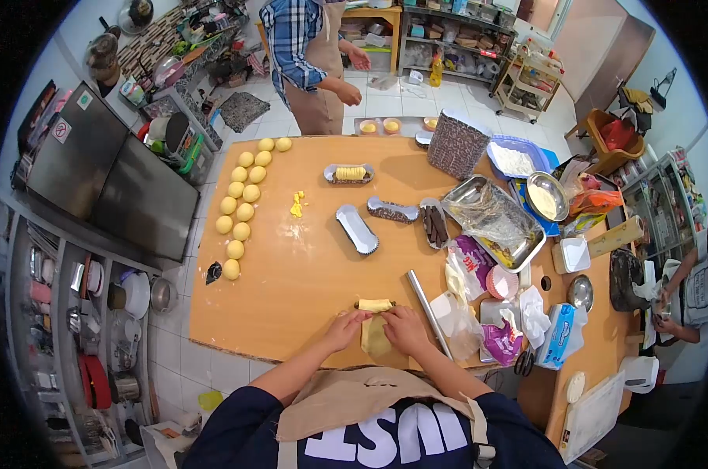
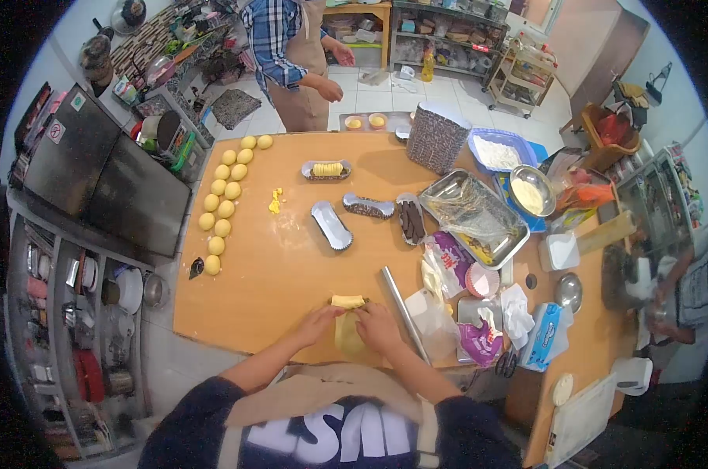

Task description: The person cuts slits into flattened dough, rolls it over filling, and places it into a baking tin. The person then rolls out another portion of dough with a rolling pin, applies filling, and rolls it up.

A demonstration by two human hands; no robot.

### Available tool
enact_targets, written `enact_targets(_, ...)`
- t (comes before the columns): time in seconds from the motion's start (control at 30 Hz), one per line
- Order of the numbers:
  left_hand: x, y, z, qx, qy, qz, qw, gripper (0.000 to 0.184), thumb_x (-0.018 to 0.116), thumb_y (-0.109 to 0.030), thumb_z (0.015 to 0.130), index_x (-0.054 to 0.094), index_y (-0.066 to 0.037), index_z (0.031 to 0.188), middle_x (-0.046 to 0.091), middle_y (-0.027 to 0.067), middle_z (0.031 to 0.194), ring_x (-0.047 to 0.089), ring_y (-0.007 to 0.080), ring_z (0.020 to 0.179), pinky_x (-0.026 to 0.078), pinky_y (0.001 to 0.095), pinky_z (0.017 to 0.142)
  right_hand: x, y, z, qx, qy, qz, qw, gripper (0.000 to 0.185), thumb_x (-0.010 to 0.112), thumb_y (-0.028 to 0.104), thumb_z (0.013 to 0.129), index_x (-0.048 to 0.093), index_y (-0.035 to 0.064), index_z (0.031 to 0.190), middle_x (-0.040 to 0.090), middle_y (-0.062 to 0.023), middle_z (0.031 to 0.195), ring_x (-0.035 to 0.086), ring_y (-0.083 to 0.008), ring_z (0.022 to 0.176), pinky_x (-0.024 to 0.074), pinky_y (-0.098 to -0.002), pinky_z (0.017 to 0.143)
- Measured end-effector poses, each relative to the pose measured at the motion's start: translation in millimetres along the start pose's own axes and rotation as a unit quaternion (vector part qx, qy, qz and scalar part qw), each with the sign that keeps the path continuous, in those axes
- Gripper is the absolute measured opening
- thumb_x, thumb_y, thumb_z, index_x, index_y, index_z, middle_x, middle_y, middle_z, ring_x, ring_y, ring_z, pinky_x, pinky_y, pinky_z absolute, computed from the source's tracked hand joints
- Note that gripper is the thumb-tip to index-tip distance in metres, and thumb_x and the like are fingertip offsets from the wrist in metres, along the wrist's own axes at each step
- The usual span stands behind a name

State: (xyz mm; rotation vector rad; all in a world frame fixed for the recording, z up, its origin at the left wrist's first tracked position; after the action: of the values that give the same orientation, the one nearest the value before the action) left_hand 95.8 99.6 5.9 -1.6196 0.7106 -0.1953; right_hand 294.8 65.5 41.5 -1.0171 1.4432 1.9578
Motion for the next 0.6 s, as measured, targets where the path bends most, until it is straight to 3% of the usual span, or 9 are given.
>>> enact_targets(0.13, 0.7, 5.0, -0.2, -0.002, -0.005, 0.092, 0.996, 0.054, 0.029, -0.047, 0.101, 0.063, -0.009, 0.120, 0.066, 0.0185, 0.104, 0.059, 0.0313, 0.098, 0.044, 0.0405, 0.090, -1.3, -18.1, -5.7, 0.080, -0.016, 0.108, 0.991, 0.021, 0.064, 0.010, 0.077, 0.067, 0.0056, 0.097, 0.060, -0.0101, 0.094, 0.058, -0.0309, 0.086, 0.0476, -0.0412, 0.077)
enact_targets(0.23, 1.3, 5.8, 1.1, -0.011, 0.009, 0.077, 0.997, 0.055, 0.027, -0.049, 0.101, 0.063, -0.012, 0.120, 0.066, 0.0187, 0.103, 0.058, 0.0327, 0.097, 0.043, 0.0413, 0.090, -6.8, -14.2, -9.8, 0.038, -0.019, 0.030, 0.999, 0.021, 0.064, 0.012, 0.076, 0.066, 0.0059, 0.096, 0.061, -0.0080, 0.099, 0.059, -0.0300, 0.085, 0.0475, -0.0408, 0.075)
enact_targets(0.33, 2.5, 13.7, 1.2, -0.048, 0.056, 0.149, 0.986, 0.053, 0.020, -0.038, 0.102, 0.058, -0.007, 0.125, 0.059, 0.0152, 0.127, 0.053, 0.0313, 0.119, 0.037, 0.0400, 0.104, 3.5, -1.6, -10.3, -0.086, 0.052, -0.002, 0.995, 0.028, 0.063, 0.011, 0.076, 0.065, 0.0046, 0.104, 0.062, -0.0086, 0.102, 0.060, -0.0287, 0.093, 0.0486, -0.0402, 0.082)
enact_targets(0.43, 3.3, 17.8, 1.2, -0.059, 0.063, 0.108, 0.990, 0.054, 0.021, -0.041, 0.102, 0.056, -0.008, 0.127, 0.057, 0.0121, 0.131, 0.051, 0.0292, 0.121, 0.034, 0.0399, 0.106, 11.1, 1.1, -11.9, -0.100, 0.037, -0.054, 0.993, 0.039, 0.062, 0.015, 0.079, 0.061, 0.0039, 0.116, 0.061, -0.0093, 0.114, 0.058, -0.0271, 0.104, 0.0461, -0.0392, 0.090)
enact_targets(0.53, -3.8, -5.0, -2.0, -0.133, 0.071, -0.064, 0.987, 0.060, 0.020, -0.048, 0.101, 0.057, -0.008, 0.127, 0.055, 0.0090, 0.134, 0.049, 0.0268, 0.123, 0.033, 0.0386, 0.106, 11.3, -2.4, -15.9, -0.069, 0.099, -0.061, 0.991, 0.050, 0.057, 0.018, 0.084, 0.051, 0.0020, 0.131, 0.056, -0.0115, 0.126, 0.052, -0.0268, 0.115, 0.0396, -0.0402, 0.100)
enact_targets(0.6, -6.8, 0.0, -2.9, -0.171, 0.022, -0.158, 0.972, 0.068, 0.018, -0.057, 0.099, 0.061, -0.009, 0.121, 0.062, 0.0073, 0.119, 0.055, 0.0226, 0.106, 0.039, 0.0373, 0.095, 10.8, -3.9, -16.6, -0.079, 0.107, -0.072, 0.988, 0.050, 0.057, 0.019, 0.084, 0.051, 0.0017, 0.131, 0.055, -0.0117, 0.128, 0.051, -0.0270, 0.117, 0.0382, -0.0405, 0.103)
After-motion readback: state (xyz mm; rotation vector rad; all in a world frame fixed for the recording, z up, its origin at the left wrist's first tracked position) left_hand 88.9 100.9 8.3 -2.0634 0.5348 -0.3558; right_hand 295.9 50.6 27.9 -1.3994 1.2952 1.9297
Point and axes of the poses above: each hand's wrist, its own z-axis towards the middle knuckle, its own x-axis out of the palm, y = z × x, the point moved 2 cm from there along z, towards the middle knuckle
